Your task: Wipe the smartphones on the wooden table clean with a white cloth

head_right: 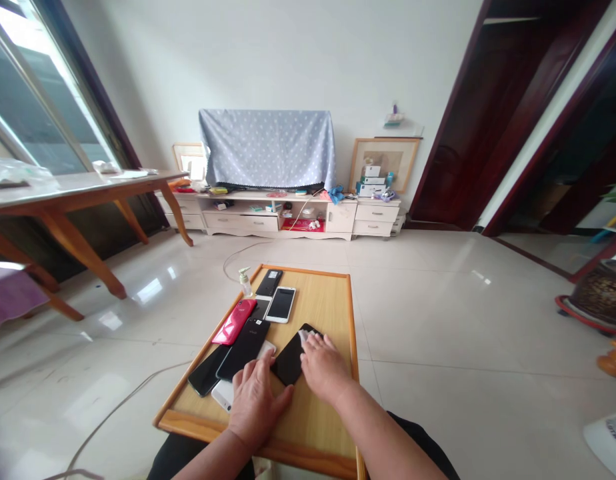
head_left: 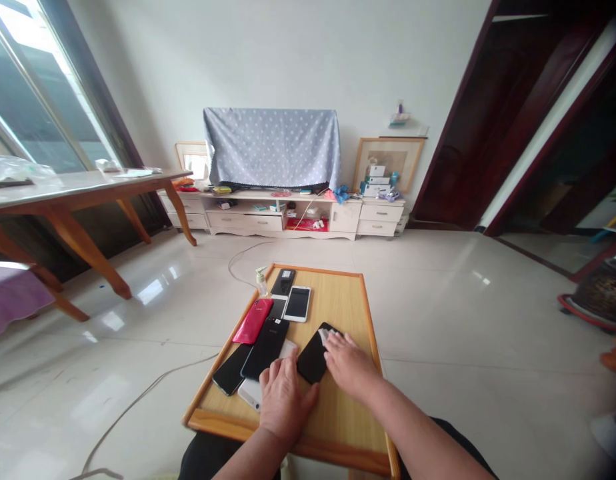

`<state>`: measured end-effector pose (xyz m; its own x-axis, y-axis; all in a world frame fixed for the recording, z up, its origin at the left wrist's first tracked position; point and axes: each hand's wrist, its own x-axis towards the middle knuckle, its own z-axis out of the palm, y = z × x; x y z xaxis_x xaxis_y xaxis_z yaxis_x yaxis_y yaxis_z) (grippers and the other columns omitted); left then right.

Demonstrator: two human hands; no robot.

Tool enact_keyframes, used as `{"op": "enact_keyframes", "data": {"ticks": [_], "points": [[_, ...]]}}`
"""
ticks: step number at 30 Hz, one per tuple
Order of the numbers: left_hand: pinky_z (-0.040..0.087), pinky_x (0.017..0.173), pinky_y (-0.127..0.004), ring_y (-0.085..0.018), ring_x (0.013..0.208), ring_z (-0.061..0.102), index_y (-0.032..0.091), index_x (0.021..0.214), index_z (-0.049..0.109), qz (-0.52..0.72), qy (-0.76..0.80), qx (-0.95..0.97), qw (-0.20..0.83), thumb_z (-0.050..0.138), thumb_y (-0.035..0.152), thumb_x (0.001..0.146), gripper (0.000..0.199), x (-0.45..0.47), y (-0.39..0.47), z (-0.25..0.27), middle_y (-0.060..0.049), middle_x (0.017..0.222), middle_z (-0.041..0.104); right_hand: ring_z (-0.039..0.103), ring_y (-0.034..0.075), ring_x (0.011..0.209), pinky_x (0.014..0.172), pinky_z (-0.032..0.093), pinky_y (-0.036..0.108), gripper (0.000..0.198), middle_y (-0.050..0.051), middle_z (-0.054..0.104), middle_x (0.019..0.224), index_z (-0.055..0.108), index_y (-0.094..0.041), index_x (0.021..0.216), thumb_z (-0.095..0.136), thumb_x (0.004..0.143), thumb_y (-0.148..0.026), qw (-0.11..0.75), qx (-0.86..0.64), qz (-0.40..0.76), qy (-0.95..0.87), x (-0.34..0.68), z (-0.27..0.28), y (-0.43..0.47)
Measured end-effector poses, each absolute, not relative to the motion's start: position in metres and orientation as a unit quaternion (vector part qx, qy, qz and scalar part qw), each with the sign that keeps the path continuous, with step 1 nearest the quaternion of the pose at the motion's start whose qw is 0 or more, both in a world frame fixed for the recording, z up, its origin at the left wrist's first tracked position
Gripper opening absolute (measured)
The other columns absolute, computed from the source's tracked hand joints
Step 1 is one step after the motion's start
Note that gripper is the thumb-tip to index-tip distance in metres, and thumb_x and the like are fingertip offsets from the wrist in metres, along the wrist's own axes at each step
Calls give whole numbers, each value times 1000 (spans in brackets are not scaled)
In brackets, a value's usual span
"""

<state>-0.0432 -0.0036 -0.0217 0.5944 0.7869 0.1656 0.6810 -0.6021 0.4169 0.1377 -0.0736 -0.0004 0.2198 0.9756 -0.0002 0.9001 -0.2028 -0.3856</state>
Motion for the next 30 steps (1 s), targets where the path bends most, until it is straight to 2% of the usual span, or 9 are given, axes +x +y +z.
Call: {"op": "enact_keyframes", "data": {"ticks": [3, 9, 16, 20, 24, 27, 30], "points": [[27, 108, -41, -27, 126, 49, 23, 145, 36, 176, 416, 879, 153, 63, 40, 77, 75, -44, -4, -23, -8, 131, 62, 34, 27, 146, 121, 19, 51, 53, 16, 41, 154, 45, -11, 148, 30, 102, -31, 147, -780, 117, -597, 148, 2, -79], [29, 106, -40, -28, 125, 49, 22, 147, 33, 174, 410, 881, 162, 65, 42, 76, 80, -45, -2, -24, -9, 131, 62, 34, 23, 146, 124, 16, 44, 51, 11, 43, 155, 48, -15, 147, 30, 103, -34, 165, -691, 132, -691, 114, -5, -99], [27, 108, -41, -27, 125, 49, 22, 145, 36, 192, 411, 878, 152, 66, 38, 77, 76, -44, -7, -22, -8, 129, 62, 32, 25, 146, 122, 18, 49, 52, 16, 41, 155, 45, -10, 148, 33, 101, -28, 139, -760, 110, -625, 149, 1, -87], [28, 107, -41, -27, 124, 49, 21, 147, 33, 185, 411, 877, 166, 64, 34, 77, 77, -45, -5, -23, -8, 130, 63, 37, 24, 144, 123, 17, 45, 49, 14, 47, 151, 51, -12, 144, 35, 101, -30, 147, -682, 104, -709, 116, 1, -97], [29, 105, -40, -25, 123, 50, 20, 148, 31, 180, 408, 880, 165, 54, 25, 83, 69, -46, -2, -26, -9, 133, 62, 42, 25, 140, 123, 17, 44, 49, 16, 53, 146, 53, -8, 142, 35, 101, -27, 140, -642, 93, -748, 88, 3, -97], [29, 105, -40, -26, 123, 50, 19, 149, 30, 186, 403, 882, 159, 49, 26, 87, 65, -46, -1, -27, -10, 136, 60, 42, 24, 141, 123, 19, 42, 49, 14, 52, 147, 51, -9, 144, 38, 99, -25, 139, -648, 91, -743, 86, 3, -84], [28, 107, -41, -27, 123, 51, 18, 149, 30, 189, 410, 877, 163, 53, 30, 85, 69, -45, -3, -26, -11, 135, 60, 41, 21, 141, 123, 19, 39, 48, 10, 52, 148, 54, -14, 142, 39, 98, -24, 155, -674, 98, -715, 96, -1, -67]]}}
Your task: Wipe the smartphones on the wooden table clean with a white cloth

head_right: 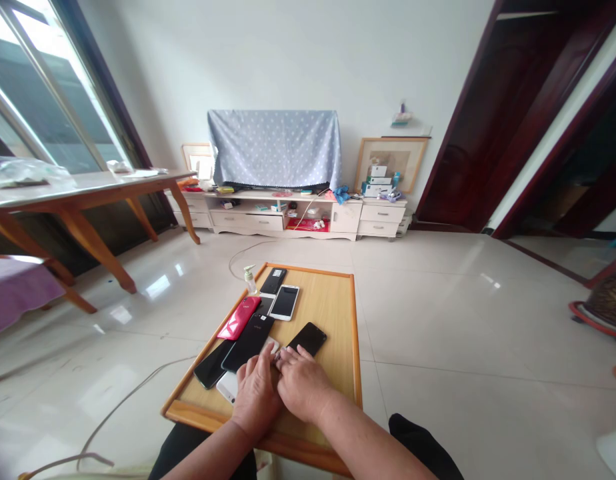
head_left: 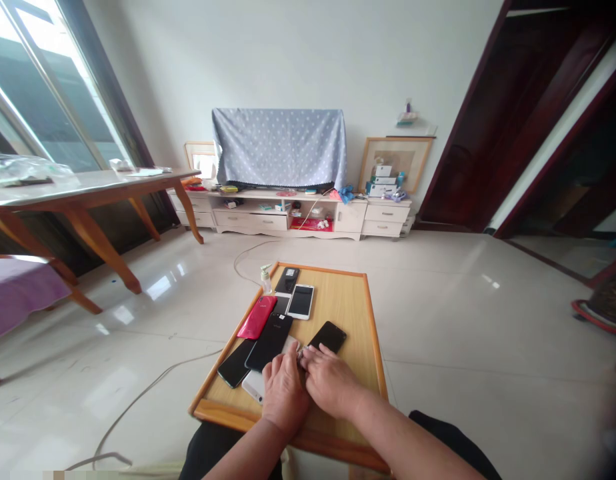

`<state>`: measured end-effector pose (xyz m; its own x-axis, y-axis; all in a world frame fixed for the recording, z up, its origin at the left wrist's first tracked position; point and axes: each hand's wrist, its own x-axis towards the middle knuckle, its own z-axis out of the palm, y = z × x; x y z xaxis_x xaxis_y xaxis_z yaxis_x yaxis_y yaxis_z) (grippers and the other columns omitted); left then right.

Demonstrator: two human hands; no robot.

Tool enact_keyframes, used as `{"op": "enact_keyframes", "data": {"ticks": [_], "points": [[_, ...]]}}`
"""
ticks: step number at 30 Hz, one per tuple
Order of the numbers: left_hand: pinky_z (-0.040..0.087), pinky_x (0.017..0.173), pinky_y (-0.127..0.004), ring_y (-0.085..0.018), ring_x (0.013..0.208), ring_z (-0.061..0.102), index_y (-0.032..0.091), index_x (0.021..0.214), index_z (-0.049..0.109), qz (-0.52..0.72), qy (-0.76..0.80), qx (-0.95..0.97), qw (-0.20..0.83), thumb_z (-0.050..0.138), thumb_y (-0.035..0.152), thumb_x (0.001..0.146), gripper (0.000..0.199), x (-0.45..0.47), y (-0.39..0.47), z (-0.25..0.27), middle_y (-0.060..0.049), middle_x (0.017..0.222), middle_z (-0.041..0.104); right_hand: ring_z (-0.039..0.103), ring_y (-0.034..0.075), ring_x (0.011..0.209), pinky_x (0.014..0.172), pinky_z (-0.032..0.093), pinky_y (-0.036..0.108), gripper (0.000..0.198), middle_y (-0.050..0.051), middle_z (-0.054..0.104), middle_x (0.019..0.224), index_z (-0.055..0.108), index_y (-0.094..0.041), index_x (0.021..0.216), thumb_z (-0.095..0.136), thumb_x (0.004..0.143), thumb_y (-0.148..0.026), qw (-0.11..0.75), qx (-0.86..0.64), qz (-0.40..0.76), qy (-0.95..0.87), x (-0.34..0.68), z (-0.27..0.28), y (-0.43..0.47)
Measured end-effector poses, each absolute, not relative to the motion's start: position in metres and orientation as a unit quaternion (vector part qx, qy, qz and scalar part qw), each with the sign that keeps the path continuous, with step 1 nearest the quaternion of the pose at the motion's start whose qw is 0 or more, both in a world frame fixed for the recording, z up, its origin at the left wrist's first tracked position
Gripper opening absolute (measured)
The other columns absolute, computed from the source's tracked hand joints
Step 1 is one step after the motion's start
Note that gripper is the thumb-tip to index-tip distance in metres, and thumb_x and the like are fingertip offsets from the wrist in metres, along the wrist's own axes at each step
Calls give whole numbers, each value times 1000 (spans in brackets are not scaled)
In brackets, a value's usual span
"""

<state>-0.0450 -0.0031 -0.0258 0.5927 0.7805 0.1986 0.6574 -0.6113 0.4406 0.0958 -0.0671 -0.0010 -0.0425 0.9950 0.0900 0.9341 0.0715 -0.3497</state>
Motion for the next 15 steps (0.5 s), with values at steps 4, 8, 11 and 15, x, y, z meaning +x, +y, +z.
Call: {"op": "enact_keyframes", "data": {"ticks": [4, 8, 11, 15], "points": [[26, 110, -43, -28, 124, 51, 21, 150, 29, 196, 415, 873, 169, 64, 37, 76, 83, -44, -6, -24, -9, 132, 62, 38, 22, 144, 122, 18, 41, 51, 11, 48, 151, 49, -15, 146, 37, 96, -21, 163, -732, 100, -653, 125, -5, -52], [25, 111, -42, -27, 125, 50, 21, 148, 33, 197, 414, 875, 157, 66, 37, 73, 83, -43, -7, -23, -8, 131, 63, 35, 27, 145, 121, 19, 47, 57, 19, 43, 153, 38, -5, 151, 33, 96, -20, 164, -767, 88, -614, 137, -5, -53], [25, 110, -43, -27, 124, 51, 19, 147, 35, 190, 413, 877, 152, 64, 40, 76, 79, -43, -6, -23, -10, 133, 62, 38, 22, 143, 122, 18, 39, 55, 11, 47, 152, 45, -14, 149, 40, 95, -23, 172, -726, 100, -658, 118, -5, -59], [26, 109, -42, -27, 123, 52, 19, 147, 36, 182, 414, 879, 150, 62, 40, 79, 76, -43, -6, -20, -11, 134, 61, 39, 18, 143, 122, 16, 37, 50, 6, 50, 150, 53, -20, 144, 38, 96, -24, 192, -689, 118, -689, 113, -8, -56]]}}
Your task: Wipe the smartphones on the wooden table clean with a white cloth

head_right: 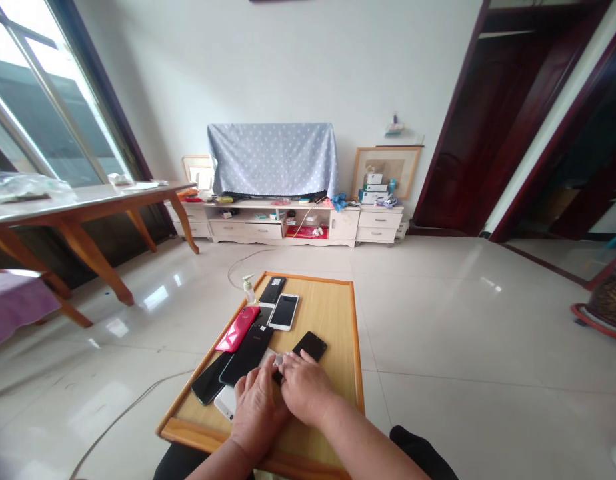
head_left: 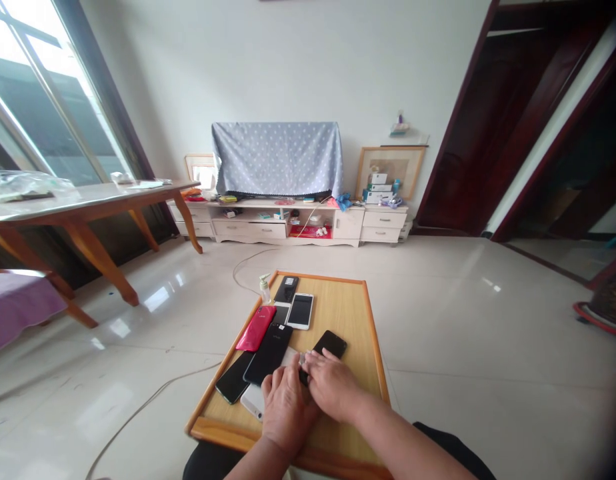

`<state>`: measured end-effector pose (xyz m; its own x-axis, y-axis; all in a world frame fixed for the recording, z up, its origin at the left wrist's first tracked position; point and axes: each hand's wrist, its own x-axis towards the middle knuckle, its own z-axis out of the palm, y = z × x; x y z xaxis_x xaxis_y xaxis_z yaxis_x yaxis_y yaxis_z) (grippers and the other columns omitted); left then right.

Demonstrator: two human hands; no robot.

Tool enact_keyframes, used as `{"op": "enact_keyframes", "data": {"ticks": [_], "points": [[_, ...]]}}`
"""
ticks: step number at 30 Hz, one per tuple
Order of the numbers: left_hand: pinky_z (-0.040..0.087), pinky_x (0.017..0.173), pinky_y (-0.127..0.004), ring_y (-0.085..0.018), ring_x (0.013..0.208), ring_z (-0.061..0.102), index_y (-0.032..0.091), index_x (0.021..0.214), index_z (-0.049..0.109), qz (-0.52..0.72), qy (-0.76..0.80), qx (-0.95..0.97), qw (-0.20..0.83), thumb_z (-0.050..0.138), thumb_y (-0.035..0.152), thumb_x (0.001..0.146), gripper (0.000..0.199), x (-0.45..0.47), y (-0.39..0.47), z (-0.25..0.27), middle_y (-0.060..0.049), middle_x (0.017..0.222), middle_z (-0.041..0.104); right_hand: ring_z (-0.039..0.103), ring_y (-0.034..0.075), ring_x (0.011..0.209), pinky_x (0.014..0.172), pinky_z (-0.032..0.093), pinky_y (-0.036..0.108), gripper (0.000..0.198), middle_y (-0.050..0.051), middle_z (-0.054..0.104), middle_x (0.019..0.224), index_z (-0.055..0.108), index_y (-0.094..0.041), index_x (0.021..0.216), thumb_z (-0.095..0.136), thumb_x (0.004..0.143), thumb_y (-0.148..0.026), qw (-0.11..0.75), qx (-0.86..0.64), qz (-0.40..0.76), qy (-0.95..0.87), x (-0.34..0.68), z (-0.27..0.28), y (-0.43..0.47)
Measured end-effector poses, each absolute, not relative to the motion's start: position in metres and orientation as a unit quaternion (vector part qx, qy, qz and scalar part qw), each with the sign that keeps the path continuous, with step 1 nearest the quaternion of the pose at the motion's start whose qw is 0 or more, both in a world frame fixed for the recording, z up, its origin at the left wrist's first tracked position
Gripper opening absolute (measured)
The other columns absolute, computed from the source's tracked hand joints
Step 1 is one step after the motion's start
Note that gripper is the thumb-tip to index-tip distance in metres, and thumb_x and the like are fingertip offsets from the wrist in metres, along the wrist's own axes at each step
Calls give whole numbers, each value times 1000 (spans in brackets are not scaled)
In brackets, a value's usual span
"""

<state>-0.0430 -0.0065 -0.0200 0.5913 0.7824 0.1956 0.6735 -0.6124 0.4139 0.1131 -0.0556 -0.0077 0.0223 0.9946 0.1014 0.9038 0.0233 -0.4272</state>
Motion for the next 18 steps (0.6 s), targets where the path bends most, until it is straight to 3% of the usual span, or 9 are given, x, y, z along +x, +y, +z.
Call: {"op": "enact_keyframes", "data": {"ticks": [6, 12, 18], "points": [[25, 110, -42, -27, 124, 51, 21, 144, 40, 179, 420, 880, 131, 63, 39, 75, 75, -42, -10, -18, -9, 131, 62, 32, 25, 147, 121, 19, 47, 58, 16, 38, 156, 37, -9, 152, 32, 95, -20, 182, -765, 108, -608, 153, -6, -45], [27, 109, -42, -28, 126, 51, 21, 142, 44, 162, 416, 883, 142, 61, 45, 77, 71, -41, -8, -13, -10, 136, 60, 33, 20, 146, 123, 14, 39, 54, 7, 43, 155, 45, -20, 150, 38, 96, -25, 206, -686, 120, -688, 122, -6, -54], [27, 110, -41, -27, 125, 53, 19, 143, 45, 146, 454, 871, 118, 62, 33, 68, 78, -36, -11, -7, -9, 130, 65, 34, 24, 146, 122, 18, 45, 58, 12, 42, 155, 39, -13, 152, 34, 95, -20, 196, -761, 99, -611, 140, 0, -50]]}}
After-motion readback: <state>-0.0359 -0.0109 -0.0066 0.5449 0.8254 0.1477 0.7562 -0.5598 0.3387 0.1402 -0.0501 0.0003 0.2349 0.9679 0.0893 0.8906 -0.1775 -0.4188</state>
